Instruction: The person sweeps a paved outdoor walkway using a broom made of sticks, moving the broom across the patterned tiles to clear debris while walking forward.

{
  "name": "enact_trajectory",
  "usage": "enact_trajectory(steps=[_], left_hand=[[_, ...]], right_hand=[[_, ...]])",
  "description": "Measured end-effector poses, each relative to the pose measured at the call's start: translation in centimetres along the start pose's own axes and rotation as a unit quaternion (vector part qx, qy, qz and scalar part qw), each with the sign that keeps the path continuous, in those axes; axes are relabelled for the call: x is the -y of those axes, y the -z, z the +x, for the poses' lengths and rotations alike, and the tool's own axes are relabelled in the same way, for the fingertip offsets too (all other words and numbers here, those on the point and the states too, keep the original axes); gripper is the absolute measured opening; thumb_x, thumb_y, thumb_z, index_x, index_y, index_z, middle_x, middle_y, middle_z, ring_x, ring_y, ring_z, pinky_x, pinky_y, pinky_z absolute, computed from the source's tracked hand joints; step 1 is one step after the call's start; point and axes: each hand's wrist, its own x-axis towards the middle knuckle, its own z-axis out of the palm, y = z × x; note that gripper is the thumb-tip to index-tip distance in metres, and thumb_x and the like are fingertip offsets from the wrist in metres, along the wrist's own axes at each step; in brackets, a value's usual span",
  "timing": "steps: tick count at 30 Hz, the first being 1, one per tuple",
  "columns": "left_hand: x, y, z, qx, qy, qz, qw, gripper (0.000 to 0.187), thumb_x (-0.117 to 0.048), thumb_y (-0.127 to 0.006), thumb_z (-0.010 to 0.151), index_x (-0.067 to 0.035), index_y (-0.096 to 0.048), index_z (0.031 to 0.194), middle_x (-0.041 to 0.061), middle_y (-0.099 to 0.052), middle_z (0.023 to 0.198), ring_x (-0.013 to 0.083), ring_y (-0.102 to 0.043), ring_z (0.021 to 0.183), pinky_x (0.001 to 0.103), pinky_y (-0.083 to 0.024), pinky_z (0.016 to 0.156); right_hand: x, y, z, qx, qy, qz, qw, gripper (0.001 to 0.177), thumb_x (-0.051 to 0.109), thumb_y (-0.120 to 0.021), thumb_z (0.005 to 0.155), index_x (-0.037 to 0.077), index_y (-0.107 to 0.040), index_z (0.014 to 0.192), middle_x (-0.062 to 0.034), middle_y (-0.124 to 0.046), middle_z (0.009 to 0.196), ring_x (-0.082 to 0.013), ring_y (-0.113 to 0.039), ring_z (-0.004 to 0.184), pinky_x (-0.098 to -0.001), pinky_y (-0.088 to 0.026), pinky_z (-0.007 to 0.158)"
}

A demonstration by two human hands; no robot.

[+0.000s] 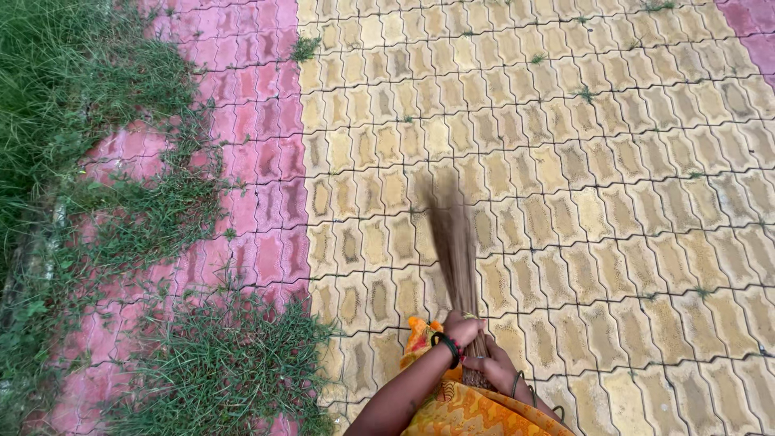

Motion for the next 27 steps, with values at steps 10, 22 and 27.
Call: enact_trajectory(steps=[10,22,27], left_hand=[[1.6,4.1,2.1,-0.032,0.167,-0.198,0.965,0.04,-0.022,-0.072,0.079,0.009,-0.074,0.106,0.019,-0.078,0.099,0.0283,-0.075,0.078,0.043,-0.061,0.075],[-4.8,0.0,5.8,-0.242,-0.019,-0.17,0.955,0.029,-0.019,-0.078,0.076,0.009,-0.071,0.077,0.016,-0.073,0.07,0.0273,-0.07,0.063,0.041,-0.054,0.06],[-9.9,-5.4,9.1,-0.112,-0.052,-0.065,0.99,0.03,-0.02,-0.081,0.073,0.005,-0.069,0.086,0.013,-0.074,0.076,0.0245,-0.073,0.069,0.038,-0.058,0.065]], right_hand=[[1.8,-2.3,7.5,0.18,-0.052,-0.149,0.971,0.046,0.019,-0.088,0.068,-0.001,-0.079,0.108,-0.0065,-0.08,0.106,-0.0161,-0.071,0.095,-0.0301,-0.054,0.089],[9.2,5.4,10.9,0.233,-0.043,-0.155,0.959,0.079,0.013,-0.085,0.066,0.001,-0.054,0.137,-0.0148,-0.072,0.126,-0.0241,-0.07,0.114,-0.0334,-0.052,0.102],[9.4,9.9,10.1,0.091,0.027,-0.014,0.995,0.078,0.006,-0.079,0.065,-0.004,-0.052,0.138,-0.0192,-0.074,0.119,-0.0281,-0.072,0.107,-0.0354,-0.055,0.094]])
